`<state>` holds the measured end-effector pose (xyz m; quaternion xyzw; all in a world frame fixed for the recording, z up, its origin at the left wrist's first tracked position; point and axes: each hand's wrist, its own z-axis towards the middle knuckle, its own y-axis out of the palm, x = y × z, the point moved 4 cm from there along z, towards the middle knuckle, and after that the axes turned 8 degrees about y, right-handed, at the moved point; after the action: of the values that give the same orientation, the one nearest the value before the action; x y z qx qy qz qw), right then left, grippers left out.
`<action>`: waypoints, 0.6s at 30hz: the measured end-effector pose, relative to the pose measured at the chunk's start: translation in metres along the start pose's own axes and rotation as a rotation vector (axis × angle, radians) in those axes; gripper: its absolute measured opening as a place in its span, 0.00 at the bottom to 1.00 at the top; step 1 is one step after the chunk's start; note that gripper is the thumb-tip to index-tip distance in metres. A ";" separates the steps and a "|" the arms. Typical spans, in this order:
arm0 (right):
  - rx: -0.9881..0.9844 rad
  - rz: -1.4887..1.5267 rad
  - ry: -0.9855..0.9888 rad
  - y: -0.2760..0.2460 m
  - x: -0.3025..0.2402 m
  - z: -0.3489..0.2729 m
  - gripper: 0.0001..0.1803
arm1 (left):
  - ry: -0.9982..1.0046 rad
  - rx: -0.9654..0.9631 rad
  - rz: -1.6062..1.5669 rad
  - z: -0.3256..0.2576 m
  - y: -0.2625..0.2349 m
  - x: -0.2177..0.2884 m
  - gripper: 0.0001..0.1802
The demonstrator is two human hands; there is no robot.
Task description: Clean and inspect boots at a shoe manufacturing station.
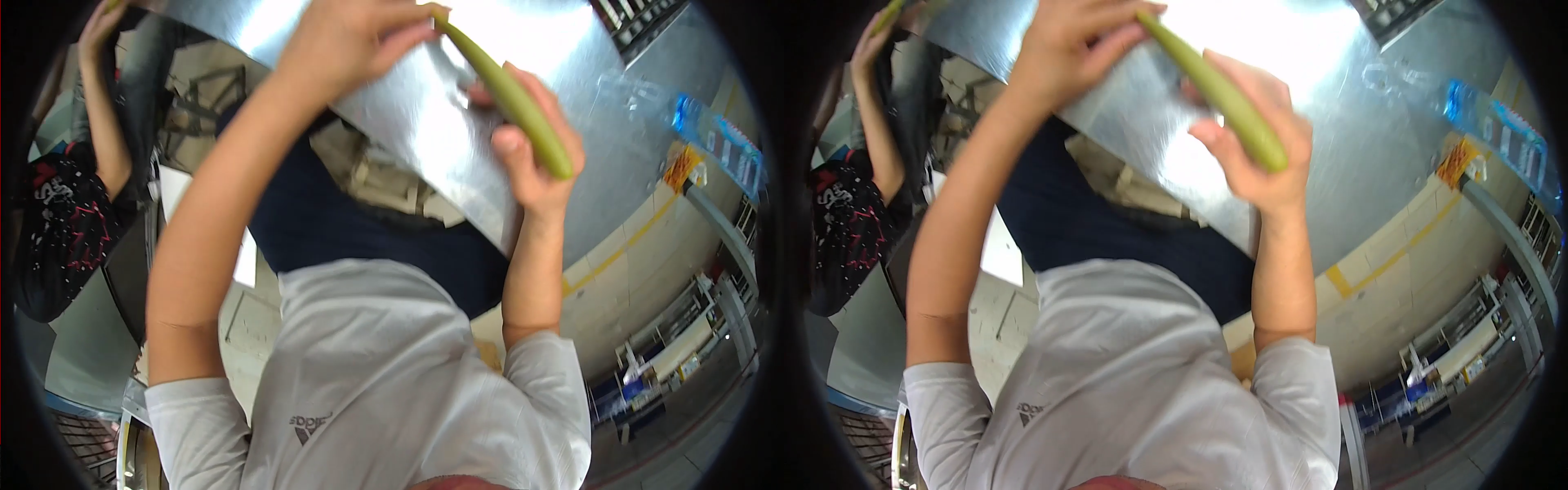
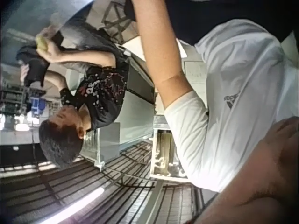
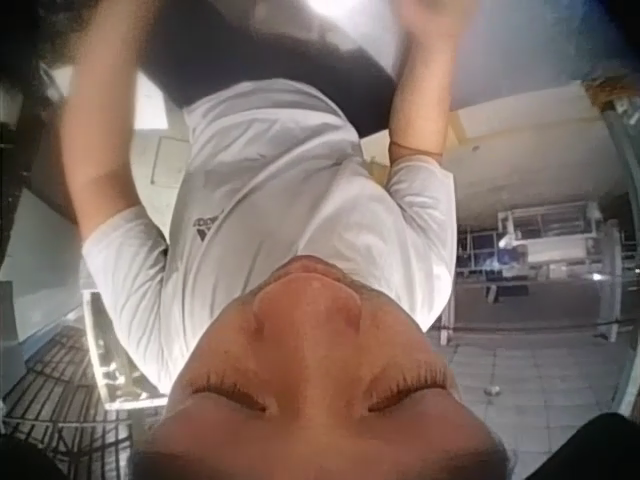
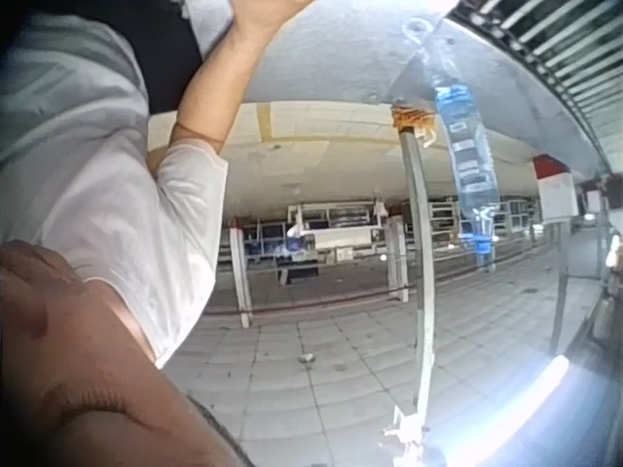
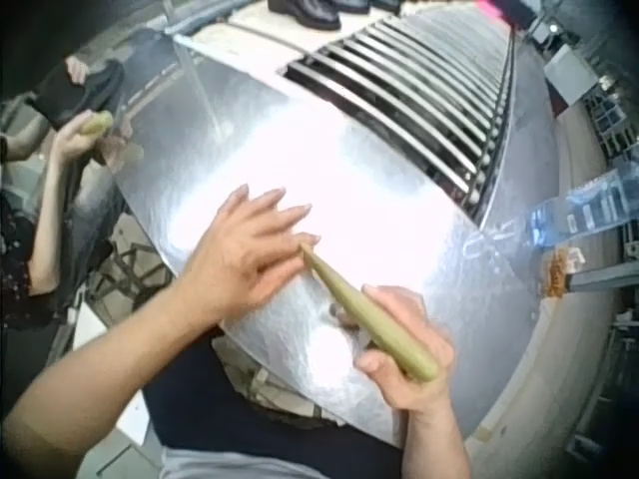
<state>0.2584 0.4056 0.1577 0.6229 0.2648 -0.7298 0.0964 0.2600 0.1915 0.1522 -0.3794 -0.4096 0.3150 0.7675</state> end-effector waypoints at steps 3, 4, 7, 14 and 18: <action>0.040 -0.174 -0.164 -0.010 0.002 -0.008 0.30 | 0.043 0.021 0.062 -0.004 0.012 0.006 0.18; 0.034 -0.128 -0.107 -0.005 0.006 -0.011 0.30 | 0.020 0.005 0.053 -0.008 0.013 0.006 0.17; 0.002 -0.106 -0.104 -0.004 0.010 -0.012 0.28 | -0.016 0.001 0.031 -0.012 0.017 0.010 0.17; 0.060 0.126 -0.038 0.002 0.009 0.002 0.23 | 0.214 0.323 -0.038 -0.027 0.033 -0.026 0.16; 0.103 0.260 -0.241 0.007 0.023 0.015 0.26 | -0.003 0.018 0.005 0.006 0.009 -0.003 0.16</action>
<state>0.2441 0.3961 0.1351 0.5641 0.1310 -0.7931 0.1888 0.2518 0.1962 0.1455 -0.3729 -0.4068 0.3211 0.7696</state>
